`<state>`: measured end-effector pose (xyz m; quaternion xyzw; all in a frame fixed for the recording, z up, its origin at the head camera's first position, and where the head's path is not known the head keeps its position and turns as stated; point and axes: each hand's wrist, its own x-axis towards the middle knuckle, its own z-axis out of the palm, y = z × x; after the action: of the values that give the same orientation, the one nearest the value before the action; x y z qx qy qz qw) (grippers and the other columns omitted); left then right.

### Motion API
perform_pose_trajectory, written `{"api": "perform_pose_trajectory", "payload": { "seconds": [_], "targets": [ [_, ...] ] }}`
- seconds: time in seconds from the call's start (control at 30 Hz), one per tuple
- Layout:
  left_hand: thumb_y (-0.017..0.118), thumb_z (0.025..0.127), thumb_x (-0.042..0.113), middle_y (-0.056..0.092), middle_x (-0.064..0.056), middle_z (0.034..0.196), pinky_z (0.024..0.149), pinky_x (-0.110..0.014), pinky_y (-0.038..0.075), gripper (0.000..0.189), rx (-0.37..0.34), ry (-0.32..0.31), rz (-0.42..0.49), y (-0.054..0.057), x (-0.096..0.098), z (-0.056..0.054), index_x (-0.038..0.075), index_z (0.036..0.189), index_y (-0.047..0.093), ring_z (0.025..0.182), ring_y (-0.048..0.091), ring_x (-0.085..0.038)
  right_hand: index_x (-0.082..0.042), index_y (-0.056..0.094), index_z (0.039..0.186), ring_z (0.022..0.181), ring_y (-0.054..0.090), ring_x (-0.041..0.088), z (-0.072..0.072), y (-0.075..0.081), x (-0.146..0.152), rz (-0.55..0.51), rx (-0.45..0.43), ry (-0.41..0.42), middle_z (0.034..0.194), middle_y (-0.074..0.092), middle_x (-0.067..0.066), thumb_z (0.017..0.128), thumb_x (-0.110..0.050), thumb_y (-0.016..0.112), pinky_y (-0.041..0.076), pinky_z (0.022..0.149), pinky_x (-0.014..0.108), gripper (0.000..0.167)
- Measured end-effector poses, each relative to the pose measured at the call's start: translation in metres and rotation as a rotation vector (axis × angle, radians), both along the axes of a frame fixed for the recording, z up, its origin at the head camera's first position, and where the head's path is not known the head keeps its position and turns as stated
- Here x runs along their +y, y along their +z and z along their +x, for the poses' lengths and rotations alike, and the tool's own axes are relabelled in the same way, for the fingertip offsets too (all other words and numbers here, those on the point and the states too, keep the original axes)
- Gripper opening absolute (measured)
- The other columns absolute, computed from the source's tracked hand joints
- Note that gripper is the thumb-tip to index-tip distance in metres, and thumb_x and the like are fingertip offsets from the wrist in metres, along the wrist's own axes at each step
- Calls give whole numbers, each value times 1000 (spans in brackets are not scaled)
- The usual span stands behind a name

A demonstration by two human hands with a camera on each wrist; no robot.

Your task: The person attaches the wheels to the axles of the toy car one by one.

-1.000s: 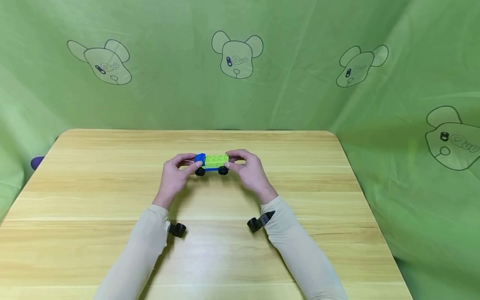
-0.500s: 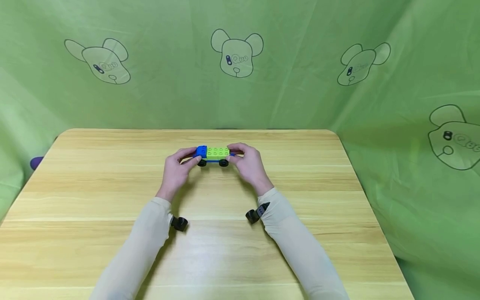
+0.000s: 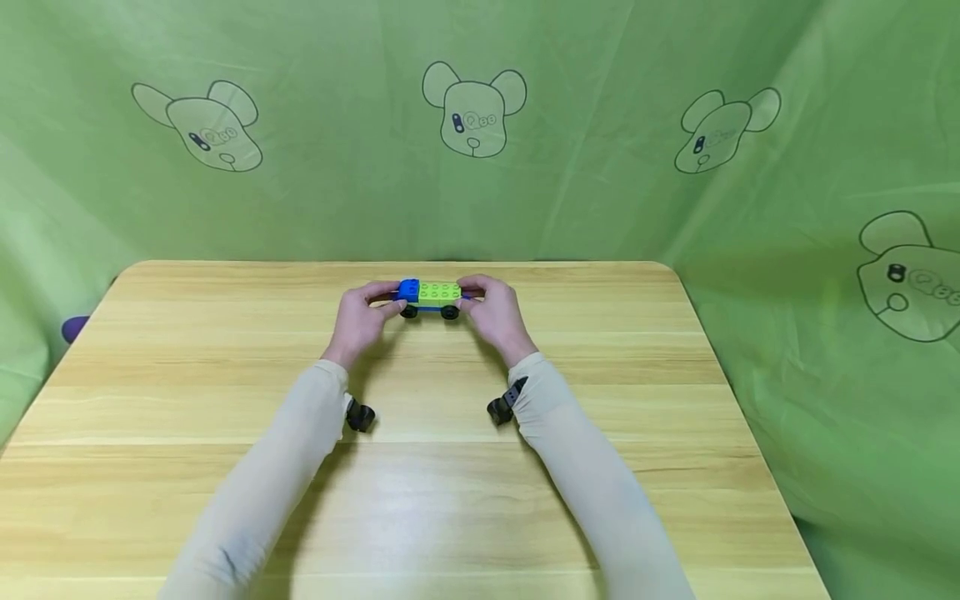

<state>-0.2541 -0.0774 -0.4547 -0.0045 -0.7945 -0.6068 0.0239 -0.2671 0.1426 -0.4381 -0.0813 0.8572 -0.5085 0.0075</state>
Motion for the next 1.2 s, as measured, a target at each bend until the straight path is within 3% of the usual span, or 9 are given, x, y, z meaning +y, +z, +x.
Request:
{"api": "perform_pose_trajectory", "payload": {
  "seconds": [0.43,0.67,0.9,1.2],
  "targets": [
    [71,88,0,64,-15,125,100,-30,47,36,-54,-21,-69,-7,-3,-19,1,123,67,117,58,-27,2,62,124,105,60,27,-15,-7,-1,21,-52,29,113,64,15,87,5,68,51,94,34,37],
    [69,88,-4,66,-17,119,96,-30,51,37,-103,-19,-68,-11,-5,-20,-1,125,65,111,61,-26,3,62,123,104,60,28,-21,-11,-3,6,-97,38,113,64,16,87,8,67,52,92,34,36],
    [68,87,-7,65,-17,114,91,-30,53,37,-96,-23,-61,-13,-3,-21,-4,124,64,105,61,-27,3,60,121,103,59,28,-25,-18,-3,0,-125,42,111,62,15,85,9,66,52,93,34,36],
    [69,88,-3,64,-15,116,96,-31,50,38,-112,-36,-63,-15,-2,-21,-3,125,62,107,59,-27,2,59,122,106,57,28,-24,-24,3,7,-106,37,114,61,14,86,1,70,49,96,37,38]
  ]
}}
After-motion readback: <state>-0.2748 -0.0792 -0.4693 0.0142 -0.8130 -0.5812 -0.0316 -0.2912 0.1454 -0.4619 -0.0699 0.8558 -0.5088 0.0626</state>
